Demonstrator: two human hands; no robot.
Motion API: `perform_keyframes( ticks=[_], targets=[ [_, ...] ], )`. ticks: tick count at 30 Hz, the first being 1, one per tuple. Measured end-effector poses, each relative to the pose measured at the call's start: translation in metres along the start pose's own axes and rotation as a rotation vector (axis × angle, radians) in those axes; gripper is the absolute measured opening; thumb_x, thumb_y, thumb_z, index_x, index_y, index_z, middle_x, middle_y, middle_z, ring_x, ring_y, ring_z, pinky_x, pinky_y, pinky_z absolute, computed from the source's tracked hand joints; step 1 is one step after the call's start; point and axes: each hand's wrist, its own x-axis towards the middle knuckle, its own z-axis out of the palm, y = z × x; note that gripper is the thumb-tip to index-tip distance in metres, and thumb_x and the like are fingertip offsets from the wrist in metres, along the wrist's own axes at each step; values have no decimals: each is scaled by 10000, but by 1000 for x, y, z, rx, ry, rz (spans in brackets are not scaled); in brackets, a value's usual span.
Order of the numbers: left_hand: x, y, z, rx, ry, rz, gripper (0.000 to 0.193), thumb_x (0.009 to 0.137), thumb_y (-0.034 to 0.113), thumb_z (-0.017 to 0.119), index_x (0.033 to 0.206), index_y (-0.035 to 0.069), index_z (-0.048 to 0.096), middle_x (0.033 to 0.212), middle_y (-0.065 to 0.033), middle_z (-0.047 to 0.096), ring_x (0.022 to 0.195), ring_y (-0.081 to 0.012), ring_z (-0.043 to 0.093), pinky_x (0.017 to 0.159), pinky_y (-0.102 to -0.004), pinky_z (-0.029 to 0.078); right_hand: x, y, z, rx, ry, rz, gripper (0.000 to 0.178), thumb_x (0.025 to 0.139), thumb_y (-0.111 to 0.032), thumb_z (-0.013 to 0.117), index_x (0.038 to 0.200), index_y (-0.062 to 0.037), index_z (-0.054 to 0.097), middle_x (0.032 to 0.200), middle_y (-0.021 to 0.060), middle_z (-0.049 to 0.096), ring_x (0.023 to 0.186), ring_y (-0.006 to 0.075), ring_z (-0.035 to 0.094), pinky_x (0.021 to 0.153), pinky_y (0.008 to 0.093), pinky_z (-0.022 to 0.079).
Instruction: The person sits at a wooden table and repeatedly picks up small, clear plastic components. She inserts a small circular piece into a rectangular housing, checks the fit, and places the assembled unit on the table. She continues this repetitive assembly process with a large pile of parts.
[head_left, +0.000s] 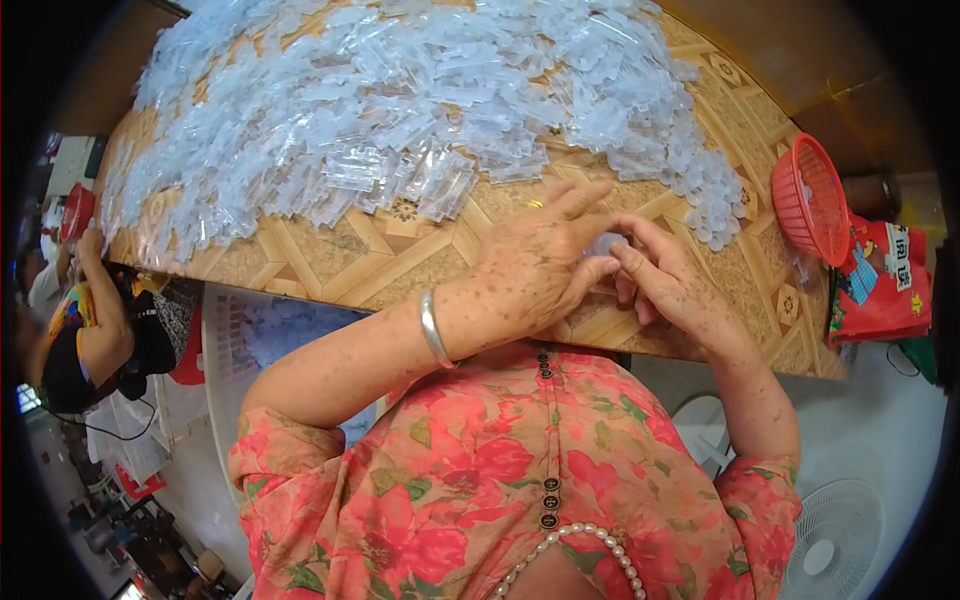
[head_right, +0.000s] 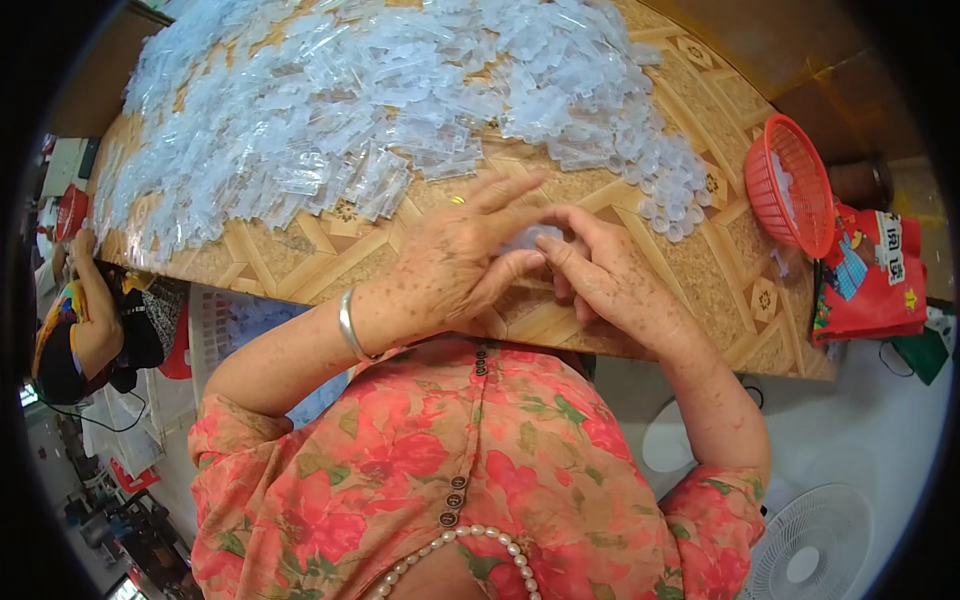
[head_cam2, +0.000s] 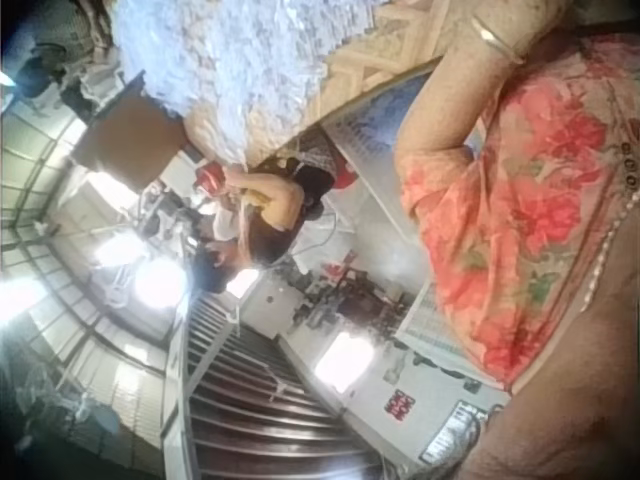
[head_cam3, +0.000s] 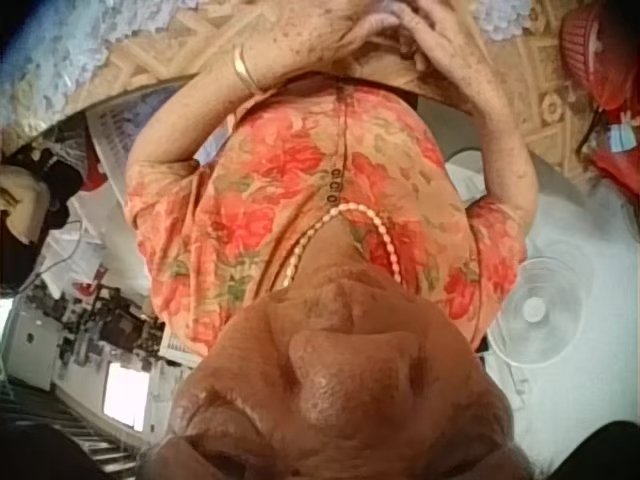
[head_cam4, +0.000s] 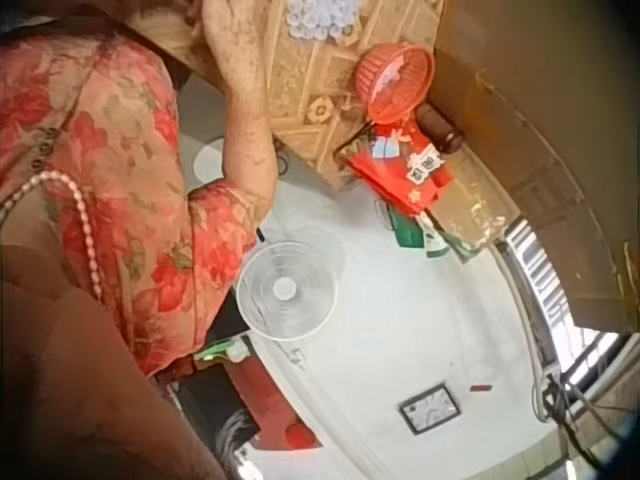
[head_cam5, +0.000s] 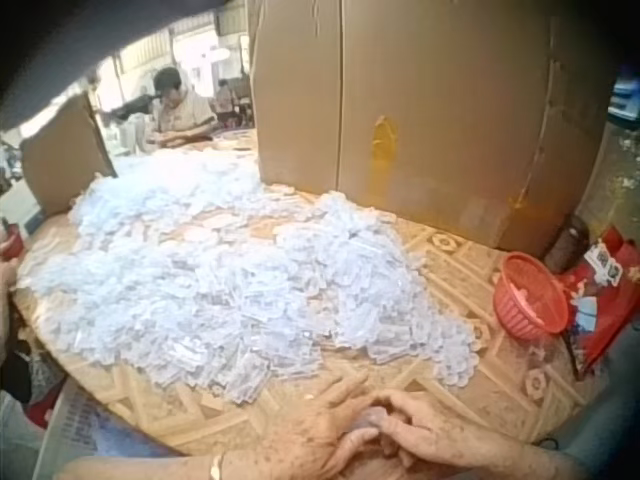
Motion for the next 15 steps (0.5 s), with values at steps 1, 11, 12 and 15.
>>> perform_keyframes(
  ticks=[1,11,12,15],
  targets=[
    [1,-3,5,-70,-7,-8,387,964,268,696,1286,54,692,1519,-236,513,1306,-413,588,1034,-462,518,2,1,-1,85,-35,27,483,1076,-365,543,1443,-57,491,875,97,711,566,130,670,526,250,577],
    [7,-3,9,-467,-68,-290,447,1028,228,580,1427,27,574,1428,-245,595,1431,-432,467,1163,-472,409,11,-4,1,466,-129,178,488,1072,-415,558,1383,-44,493,1042,171,723,782,217,769,553,262,622],
    [7,1,8,-452,-78,-335,461,1032,227,570,1448,27,552,1427,-241,596,1432,-429,465,1164,-474,406,12,0,0,458,-140,164,495,1071,-397,565,1395,-32,483,1077,193,726,869,252,778,569,280,636],
    [6,0,9,-444,-102,-347,514,1047,199,531,1525,31,446,1428,-233,593,1456,-419,435,1163,-483,401,13,-2,1,473,-139,171,499,1069,-375,572,1404,-19,475,1107,207,725,898,262,777,596,304,653]
  ],
)
